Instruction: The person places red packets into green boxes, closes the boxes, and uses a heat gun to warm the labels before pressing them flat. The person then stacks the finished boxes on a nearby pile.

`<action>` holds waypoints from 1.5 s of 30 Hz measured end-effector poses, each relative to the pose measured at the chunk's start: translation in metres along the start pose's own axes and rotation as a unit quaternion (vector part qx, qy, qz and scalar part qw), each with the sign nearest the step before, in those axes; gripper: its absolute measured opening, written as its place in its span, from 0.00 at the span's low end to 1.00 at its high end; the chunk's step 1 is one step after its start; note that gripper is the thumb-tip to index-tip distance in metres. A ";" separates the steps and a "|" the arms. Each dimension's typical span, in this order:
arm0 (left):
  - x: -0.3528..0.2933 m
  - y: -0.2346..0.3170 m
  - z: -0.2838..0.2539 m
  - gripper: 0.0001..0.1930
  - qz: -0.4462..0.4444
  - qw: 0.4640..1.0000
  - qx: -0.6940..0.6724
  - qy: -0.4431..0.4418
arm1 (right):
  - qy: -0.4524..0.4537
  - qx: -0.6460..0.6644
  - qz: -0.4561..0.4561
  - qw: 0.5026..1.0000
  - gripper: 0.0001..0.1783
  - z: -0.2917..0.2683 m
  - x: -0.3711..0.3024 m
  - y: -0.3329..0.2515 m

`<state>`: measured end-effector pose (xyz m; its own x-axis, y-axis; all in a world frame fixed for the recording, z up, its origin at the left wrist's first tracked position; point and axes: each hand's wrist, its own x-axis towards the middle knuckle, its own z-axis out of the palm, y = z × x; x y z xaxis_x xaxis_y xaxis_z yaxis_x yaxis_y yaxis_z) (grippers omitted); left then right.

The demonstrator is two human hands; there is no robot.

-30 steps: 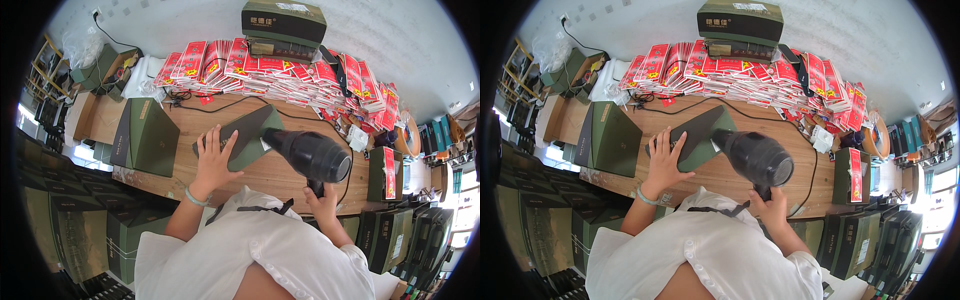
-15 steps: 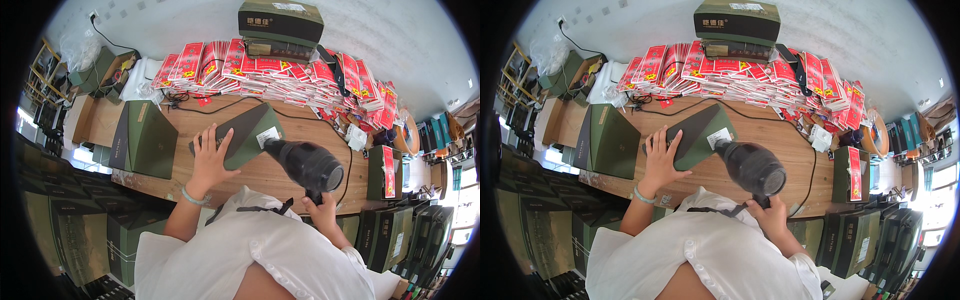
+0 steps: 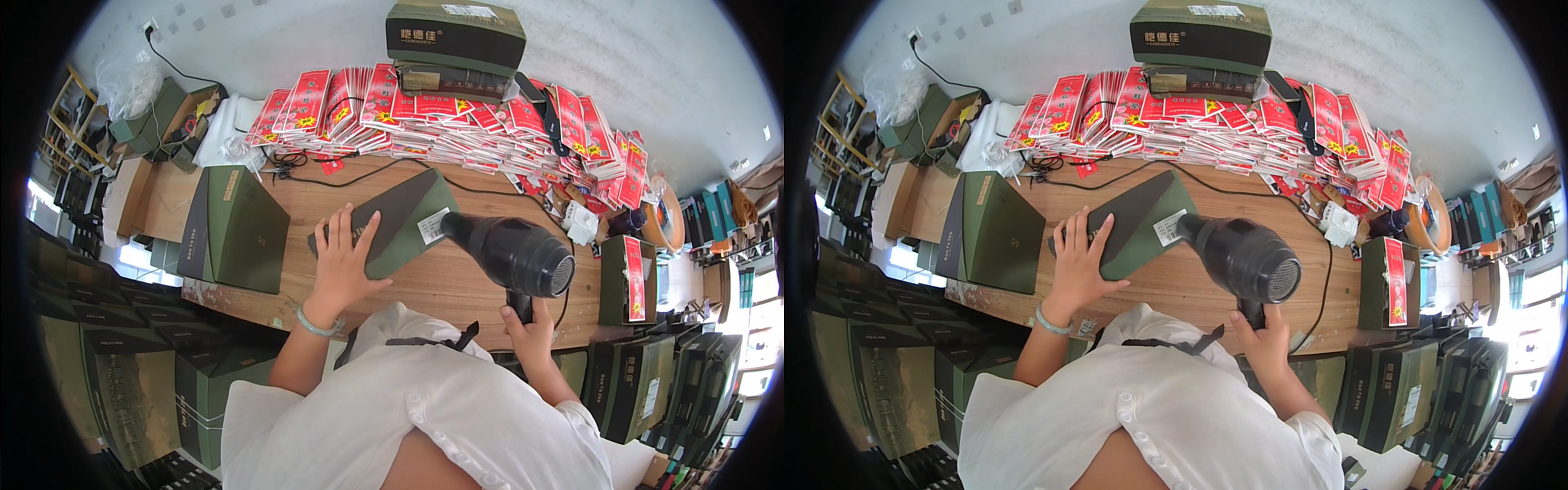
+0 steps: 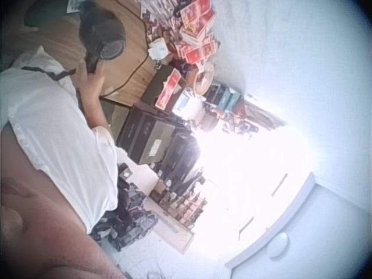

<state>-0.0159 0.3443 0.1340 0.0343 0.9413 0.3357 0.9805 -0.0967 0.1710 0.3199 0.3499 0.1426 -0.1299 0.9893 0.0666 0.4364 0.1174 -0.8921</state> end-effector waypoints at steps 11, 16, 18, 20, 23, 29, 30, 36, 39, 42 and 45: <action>-0.003 0.002 0.000 0.62 -0.003 1.000 -0.001 0.000 | -0.004 0.048 0.011 0.999 0.27 0.003 0.010 0.000; -0.002 0.002 -0.001 0.62 -0.006 1.000 -0.007 -0.003 | -0.010 0.040 0.022 0.999 0.29 0.001 0.012 -0.004; -0.002 0.002 0.000 0.62 -0.007 1.000 -0.009 -0.002 | -0.003 0.018 -0.005 1.000 0.28 0.000 0.013 -0.001; -0.002 0.003 -0.001 0.62 -0.006 1.000 -0.007 -0.002 | 0.008 0.060 0.018 0.998 0.25 0.003 0.013 -0.009; -0.002 0.004 -0.001 0.62 -0.003 1.000 -0.009 0.003 | 0.007 0.060 0.016 0.998 0.22 0.000 0.014 -0.004; 0.000 0.003 0.000 0.61 -0.009 1.000 -0.003 0.009 | 0.042 0.172 0.117 0.977 0.21 -0.023 0.040 0.020; 0.000 0.002 0.000 0.60 -0.008 1.000 0.001 0.015 | 0.053 0.183 0.119 0.974 0.17 -0.031 0.050 0.036; -0.011 0.012 -0.017 0.59 0.004 0.999 -0.014 -0.029 | 0.085 0.227 0.238 0.941 0.14 -0.092 0.100 0.167; -0.021 0.030 -0.023 0.58 -0.002 0.998 -0.040 -0.058 | 0.089 0.273 0.325 0.901 0.16 -0.113 0.097 0.267; -0.027 0.047 -0.028 0.54 -0.002 0.997 -0.039 -0.068 | 0.085 0.326 0.376 0.863 0.22 -0.123 0.080 0.326; -0.032 0.060 -0.030 0.52 -0.017 0.996 -0.032 -0.083 | 0.122 0.381 0.403 0.823 0.22 -0.126 0.076 0.363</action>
<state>0.0362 0.2984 0.1613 0.0377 0.9846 0.1709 0.9676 -0.0786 0.2397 0.5802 0.4789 -0.1194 0.1520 0.7172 -0.6800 -0.4050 -0.5824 -0.7048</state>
